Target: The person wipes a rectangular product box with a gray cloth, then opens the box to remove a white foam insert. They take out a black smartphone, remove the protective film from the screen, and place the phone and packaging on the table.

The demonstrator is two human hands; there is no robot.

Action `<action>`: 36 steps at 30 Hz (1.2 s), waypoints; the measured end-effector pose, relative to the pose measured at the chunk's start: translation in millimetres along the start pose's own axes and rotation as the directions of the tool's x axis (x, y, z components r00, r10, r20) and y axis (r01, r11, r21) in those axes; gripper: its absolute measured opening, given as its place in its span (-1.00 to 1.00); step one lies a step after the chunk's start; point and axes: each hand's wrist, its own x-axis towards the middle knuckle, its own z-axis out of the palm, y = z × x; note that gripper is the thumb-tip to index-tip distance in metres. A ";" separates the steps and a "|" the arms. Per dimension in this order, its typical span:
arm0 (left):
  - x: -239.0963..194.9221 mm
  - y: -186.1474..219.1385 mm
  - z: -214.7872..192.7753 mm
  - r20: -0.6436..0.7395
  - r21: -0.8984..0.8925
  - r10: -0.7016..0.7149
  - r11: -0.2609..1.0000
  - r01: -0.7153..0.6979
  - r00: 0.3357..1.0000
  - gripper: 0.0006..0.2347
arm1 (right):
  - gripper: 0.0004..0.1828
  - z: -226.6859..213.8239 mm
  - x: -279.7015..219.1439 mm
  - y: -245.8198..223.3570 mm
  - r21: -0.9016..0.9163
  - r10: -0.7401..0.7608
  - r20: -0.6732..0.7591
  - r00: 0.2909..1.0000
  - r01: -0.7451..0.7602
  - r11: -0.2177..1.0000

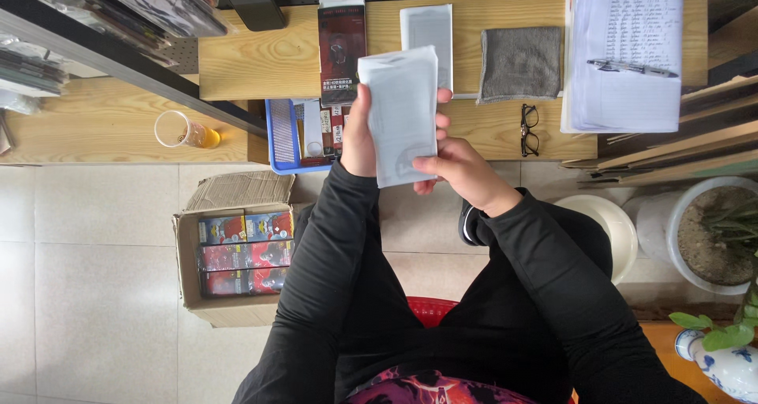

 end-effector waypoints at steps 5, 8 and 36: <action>-5.3 1.9 6.1 0.084 0.181 -0.086 0.981 0.070 0.993 -0.18 | -0.86 2.0 -1.4 -9.6 0.098 0.117 0.016 0.993 -0.118 0.988; -2.5 5.5 8.6 0.138 0.256 -0.094 0.965 0.056 0.986 -0.17 | -0.89 -0.3 -1.0 -6.9 0.141 0.152 0.005 0.988 -0.151 0.978; 6.6 -2.2 -28.0 -0.038 0.158 -0.069 0.985 0.074 0.997 -0.36 | -0.83 -21.4 -1.7 -35.2 -0.168 0.026 -0.202 0.979 -0.061 0.984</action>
